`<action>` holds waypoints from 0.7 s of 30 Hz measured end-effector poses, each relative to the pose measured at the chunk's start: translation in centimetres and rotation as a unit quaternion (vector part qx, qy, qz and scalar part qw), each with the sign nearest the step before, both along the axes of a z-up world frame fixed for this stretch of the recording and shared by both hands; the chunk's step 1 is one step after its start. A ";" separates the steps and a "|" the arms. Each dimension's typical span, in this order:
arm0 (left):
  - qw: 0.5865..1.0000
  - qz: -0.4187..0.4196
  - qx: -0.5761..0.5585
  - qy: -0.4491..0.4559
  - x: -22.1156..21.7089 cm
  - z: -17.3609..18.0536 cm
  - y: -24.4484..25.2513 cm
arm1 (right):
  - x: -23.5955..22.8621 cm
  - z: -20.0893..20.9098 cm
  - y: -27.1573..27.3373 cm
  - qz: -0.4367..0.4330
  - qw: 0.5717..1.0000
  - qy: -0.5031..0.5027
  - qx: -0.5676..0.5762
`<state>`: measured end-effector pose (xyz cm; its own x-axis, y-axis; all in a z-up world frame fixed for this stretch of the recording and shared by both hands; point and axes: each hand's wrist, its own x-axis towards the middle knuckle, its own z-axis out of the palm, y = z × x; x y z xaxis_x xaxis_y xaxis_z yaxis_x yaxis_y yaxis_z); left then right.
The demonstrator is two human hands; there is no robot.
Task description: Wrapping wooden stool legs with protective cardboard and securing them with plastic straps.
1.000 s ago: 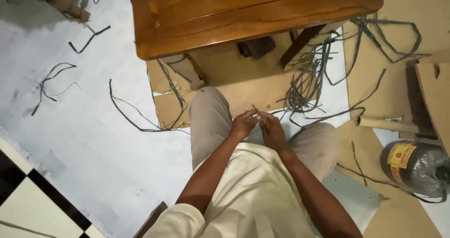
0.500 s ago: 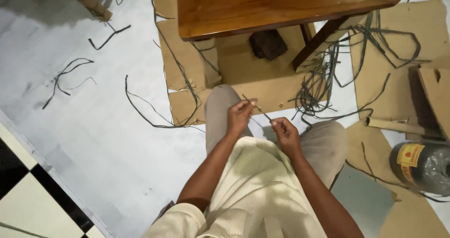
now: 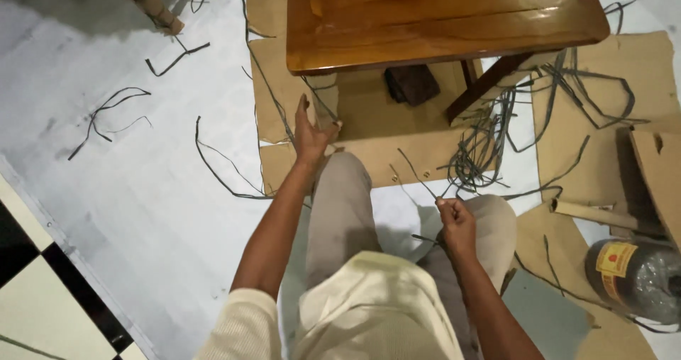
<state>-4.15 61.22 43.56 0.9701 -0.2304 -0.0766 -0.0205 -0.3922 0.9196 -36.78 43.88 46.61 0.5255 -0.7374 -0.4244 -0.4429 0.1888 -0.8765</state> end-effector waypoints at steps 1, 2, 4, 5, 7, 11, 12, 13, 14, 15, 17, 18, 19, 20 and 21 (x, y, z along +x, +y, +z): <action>0.993 -0.019 -0.099 0.056 1.5 -0.8 -0.7 | 0.4 -0.1 -0.3 0.014 1.000 -0.005 -0.016; 0.974 -0.037 -0.196 0.112 3.1 -1.6 -1.5 | 0.7 -0.2 -0.6 0.029 0.999 -0.008 -0.032; 0.940 -0.047 -0.307 0.141 1.8 -1.5 -2.2 | 1.2 -1.6 -1.5 0.036 0.999 -0.006 -0.035; 0.893 -0.057 -0.414 0.167 1.2 -1.4 -2.6 | 1.4 -2.3 -2.0 0.042 0.998 -0.005 -0.039; 0.857 0.046 -0.480 0.181 3.2 -7.6 -4.3 | 3.6 -0.7 -3.1 0.072 0.995 0.000 -0.069; 0.736 0.224 -0.612 0.183 3.6 -13.5 -6.5 | 8.0 -1.3 -6.3 0.185 0.968 0.042 -0.167; 0.735 0.227 -0.612 0.184 3.7 -13.1 -6.8 | 9.6 -0.5 -6.9 0.186 0.967 0.045 -0.166; 0.725 0.234 -0.617 0.197 3.8 -12.8 -7.1 | 11.3 0.2 -7.6 0.245 0.946 0.048 -0.207; 0.716 0.240 -0.622 0.208 4.3 -12.3 -7.4 | 13.2 0.9 -8.2 0.302 0.919 0.049 -0.248; 0.716 0.242 -0.622 0.208 4.3 -13.0 -7.3 | 14.9 2.6 -7.9 0.303 0.919 0.049 -0.247; 0.734 0.260 -0.593 0.207 5.2 -14.6 -7.4 | 19.1 5.8 -7.7 0.406 0.866 0.060 -0.286; 0.733 0.264 -0.592 0.205 5.1 -13.2 -7.5 | 20.6 5.1 -8.0 0.409 0.865 0.060 -0.285; 0.720 0.264 -0.604 0.218 5.0 -11.9 -7.5 | 22.1 4.2 -8.2 0.398 0.859 0.069 -0.316; 0.704 0.266 -0.616 0.232 4.8 -10.6 -7.7 | 23.6 3.4 -8.6 0.388 0.850 0.079 -0.347; 0.702 0.271 -0.618 0.230 3.3 -8.7 -7.3 | 23.6 -0.4 -9.3 0.393 0.847 0.079 -0.348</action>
